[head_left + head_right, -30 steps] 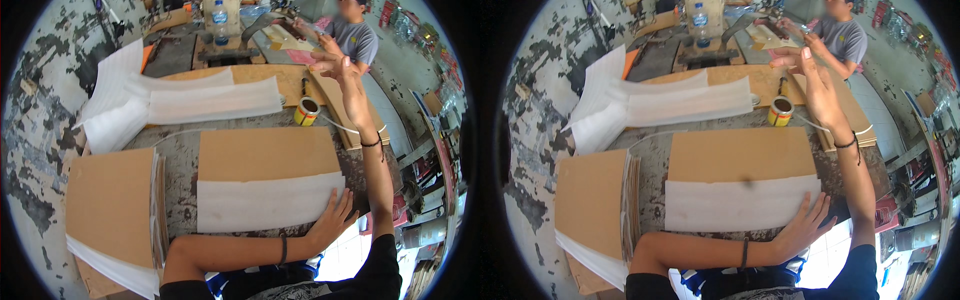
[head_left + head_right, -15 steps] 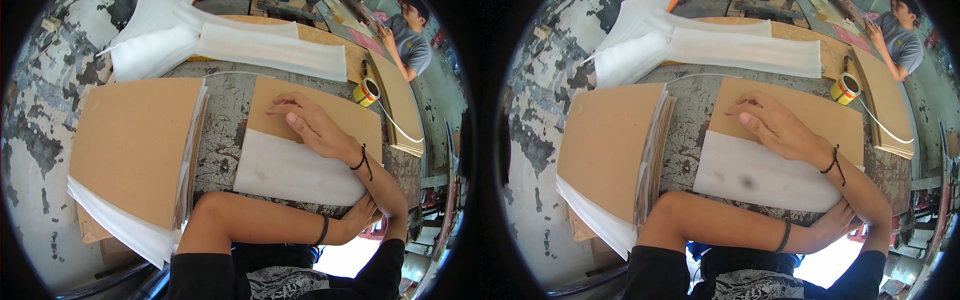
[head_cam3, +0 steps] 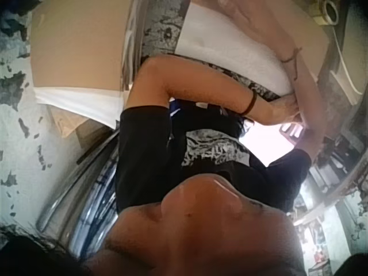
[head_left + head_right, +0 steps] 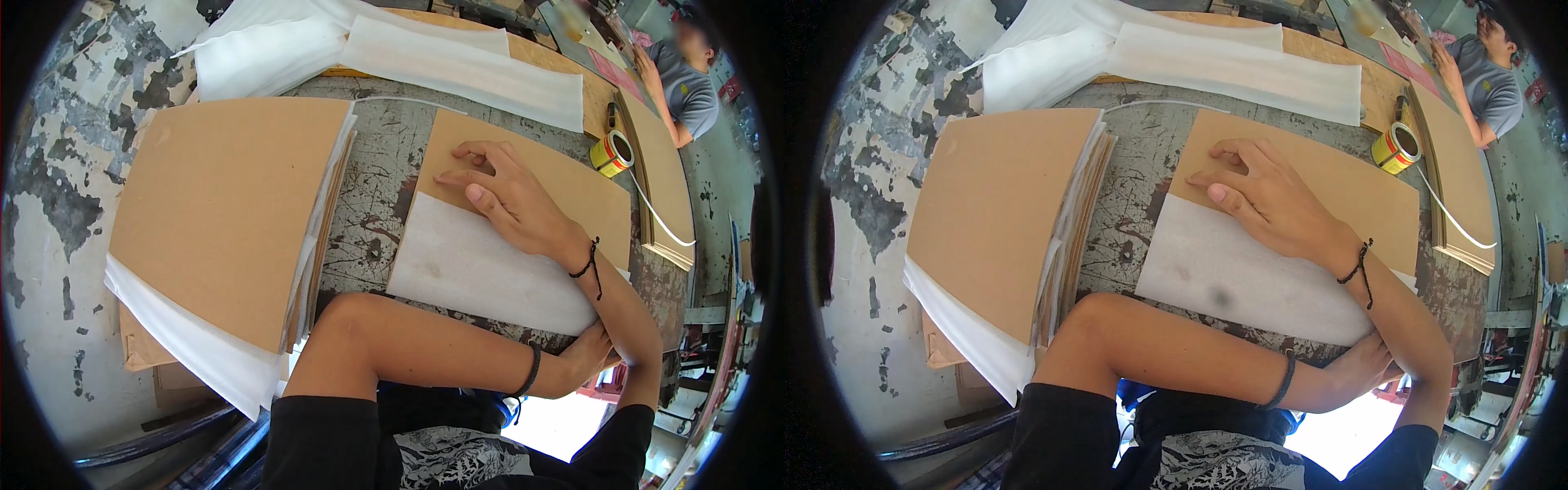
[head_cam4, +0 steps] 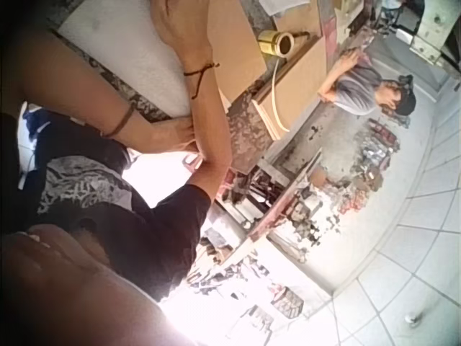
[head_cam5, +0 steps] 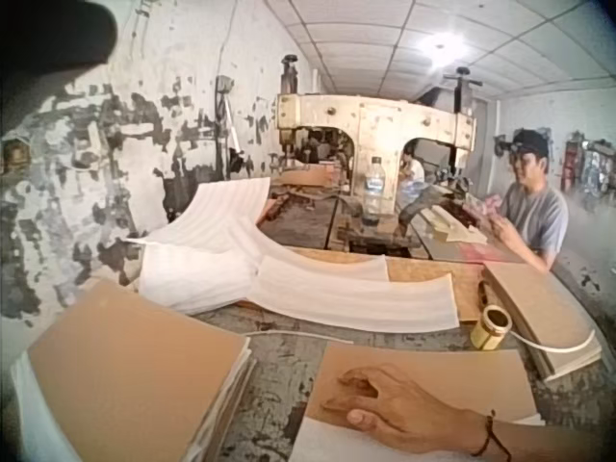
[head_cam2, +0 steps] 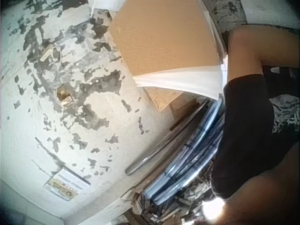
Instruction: The person applies adhesive to a cardboard sheet using a small brush, then precisely aligns and presses white foam strips onto the surface.
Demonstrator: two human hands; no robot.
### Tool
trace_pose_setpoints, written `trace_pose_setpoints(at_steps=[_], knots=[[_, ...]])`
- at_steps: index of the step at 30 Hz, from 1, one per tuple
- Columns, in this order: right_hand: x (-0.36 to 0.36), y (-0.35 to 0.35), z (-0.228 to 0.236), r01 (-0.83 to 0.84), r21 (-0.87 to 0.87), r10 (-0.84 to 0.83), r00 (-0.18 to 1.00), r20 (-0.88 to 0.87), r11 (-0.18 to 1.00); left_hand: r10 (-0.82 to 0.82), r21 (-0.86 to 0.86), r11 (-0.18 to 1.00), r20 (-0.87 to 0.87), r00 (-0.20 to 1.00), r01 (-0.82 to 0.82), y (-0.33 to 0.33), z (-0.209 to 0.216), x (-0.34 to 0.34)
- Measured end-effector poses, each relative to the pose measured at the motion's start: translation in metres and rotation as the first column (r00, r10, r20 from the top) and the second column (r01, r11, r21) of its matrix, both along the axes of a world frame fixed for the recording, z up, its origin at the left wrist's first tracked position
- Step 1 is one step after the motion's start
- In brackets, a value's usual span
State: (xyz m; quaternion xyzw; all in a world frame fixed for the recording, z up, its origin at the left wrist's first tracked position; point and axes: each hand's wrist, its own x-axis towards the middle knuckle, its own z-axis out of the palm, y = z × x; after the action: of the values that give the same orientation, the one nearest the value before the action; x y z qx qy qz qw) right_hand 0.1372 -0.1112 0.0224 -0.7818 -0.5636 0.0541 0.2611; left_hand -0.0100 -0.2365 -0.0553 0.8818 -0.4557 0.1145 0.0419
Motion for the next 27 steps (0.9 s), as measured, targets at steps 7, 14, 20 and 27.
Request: trace_pose_setpoints(at_steps=[7, 14, 20, 27], knots=[[-0.0004, -0.0002, -0.0038, 0.025, 0.042, -0.025, 1.000, -0.003, 0.999, 0.003, -0.070, 0.998, -0.029, 1.000, -0.005, -0.0028, -0.0029, 0.0008], [0.0010, -0.0014, -0.0030, 0.051, 0.040, -0.052, 0.998, 0.029, 0.998, -0.024, -0.070, 0.997, -0.048, 0.999, 0.020, 0.0001, 0.0011, 0.0005], [0.0004, 0.0029, -0.0041, 0.044, 0.031, -0.045, 0.998, 0.037, 0.999, -0.024, -0.039, 0.999, -0.087, 0.996, 0.020, 0.0030, 0.0017, 0.0011], [0.0017, 0.0015, -0.0024, 0.017, 0.045, -0.020, 0.996, 0.084, 0.999, -0.019, -0.048, 0.999, -0.083, 0.996, 0.015, -0.0012, -0.0001, 0.0028]])
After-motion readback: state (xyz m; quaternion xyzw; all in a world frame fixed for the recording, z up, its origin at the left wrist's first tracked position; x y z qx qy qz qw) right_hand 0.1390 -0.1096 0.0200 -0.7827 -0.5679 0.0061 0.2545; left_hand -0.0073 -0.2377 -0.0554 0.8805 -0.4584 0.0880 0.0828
